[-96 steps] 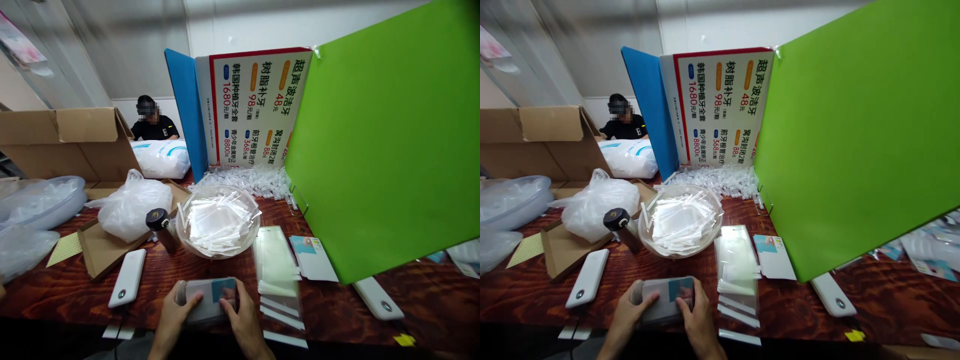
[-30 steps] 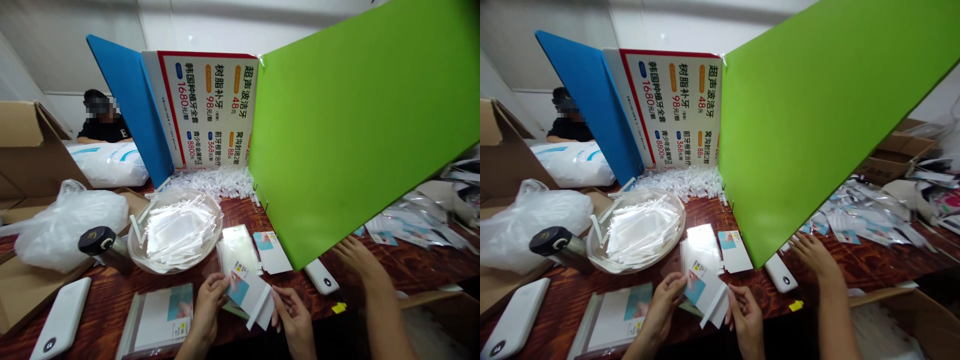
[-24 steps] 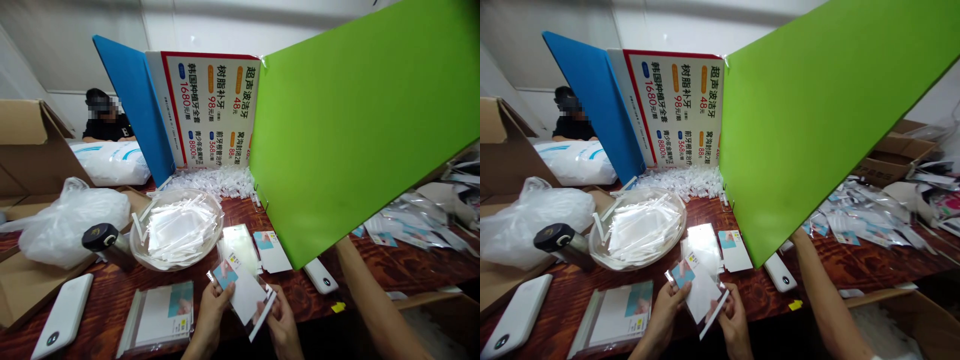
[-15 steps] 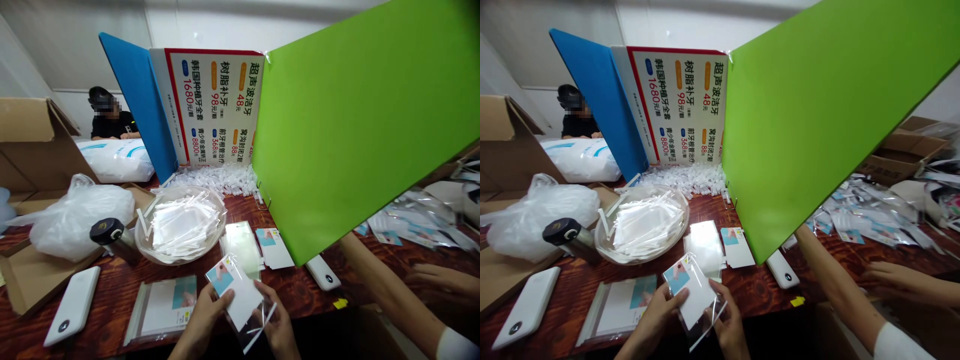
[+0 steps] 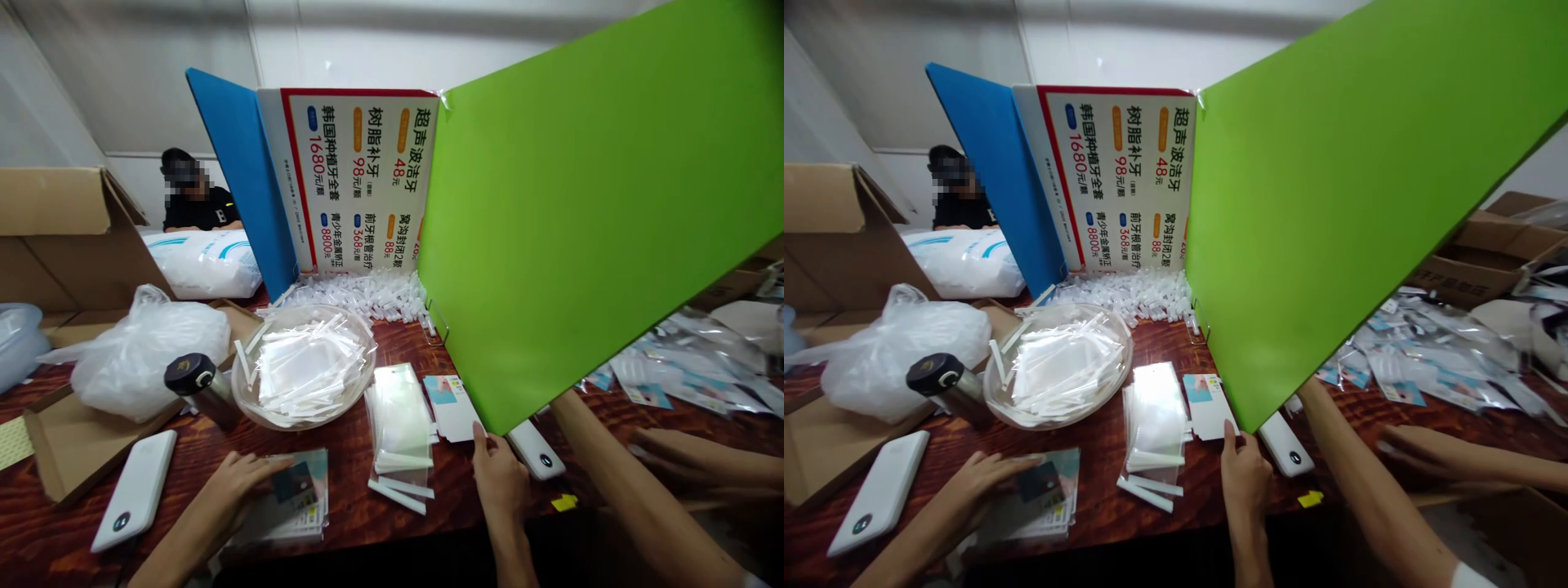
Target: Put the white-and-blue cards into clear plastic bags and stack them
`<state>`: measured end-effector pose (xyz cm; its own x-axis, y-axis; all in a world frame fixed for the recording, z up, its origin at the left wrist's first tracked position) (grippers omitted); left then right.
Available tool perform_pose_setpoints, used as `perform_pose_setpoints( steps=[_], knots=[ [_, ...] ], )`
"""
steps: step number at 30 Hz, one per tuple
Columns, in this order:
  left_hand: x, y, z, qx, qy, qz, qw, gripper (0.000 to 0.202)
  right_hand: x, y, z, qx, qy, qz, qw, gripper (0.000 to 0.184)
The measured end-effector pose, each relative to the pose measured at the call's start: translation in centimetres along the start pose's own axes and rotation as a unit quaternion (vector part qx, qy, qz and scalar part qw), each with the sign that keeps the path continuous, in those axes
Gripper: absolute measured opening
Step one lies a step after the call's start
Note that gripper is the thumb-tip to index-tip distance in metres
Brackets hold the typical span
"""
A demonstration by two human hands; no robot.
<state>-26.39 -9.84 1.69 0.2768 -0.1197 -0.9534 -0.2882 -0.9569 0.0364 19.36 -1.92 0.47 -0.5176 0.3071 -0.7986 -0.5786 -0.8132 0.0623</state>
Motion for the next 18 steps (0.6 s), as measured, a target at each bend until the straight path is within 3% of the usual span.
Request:
perform_pose_setpoints(
  steps=[3,6,10,14,16,18],
  knots=[
    [1.6,-1.0,0.4,0.089,-0.091,-0.047,0.991,0.062,0.4,0.1,0.7,0.003,0.046,-0.014,0.999,0.059],
    [2.7,-0.7,0.7,0.134,-0.145,-0.135,0.971,0.055,0.6,0.6,0.9,0.000,0.078,-0.031,0.996,0.056],
    [3.3,0.0,-0.8,0.155,-0.109,-0.215,0.958,0.045,0.7,1.1,0.7,-0.017,0.107,-0.058,0.992,0.051],
    [4.0,-1.7,-7.3,0.087,0.042,-0.265,0.959,0.027,1.2,1.3,0.3,-0.032,0.112,-0.098,0.988,0.048],
    [4.8,-3.8,-11.4,0.007,0.108,-0.241,0.964,0.019,1.7,1.5,0.1,-0.034,0.100,-0.122,0.987,0.050],
    [5.8,-6.3,-14.9,-0.103,0.154,-0.188,0.965,0.030,2.1,1.5,-0.1,-0.034,0.076,-0.146,0.986,0.054]
  ],
)
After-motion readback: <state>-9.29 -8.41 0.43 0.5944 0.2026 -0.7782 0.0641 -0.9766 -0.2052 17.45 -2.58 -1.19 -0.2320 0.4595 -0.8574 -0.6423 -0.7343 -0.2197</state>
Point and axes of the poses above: each hand's wrist, its own y-axis away from the middle knuckle, its own x-axis out of the palm, z = x × y, the point moved 1 cm from there along -y, towards the middle knuckle, and after that the axes turned 3 degrees about -y, right-handed, at the moved point
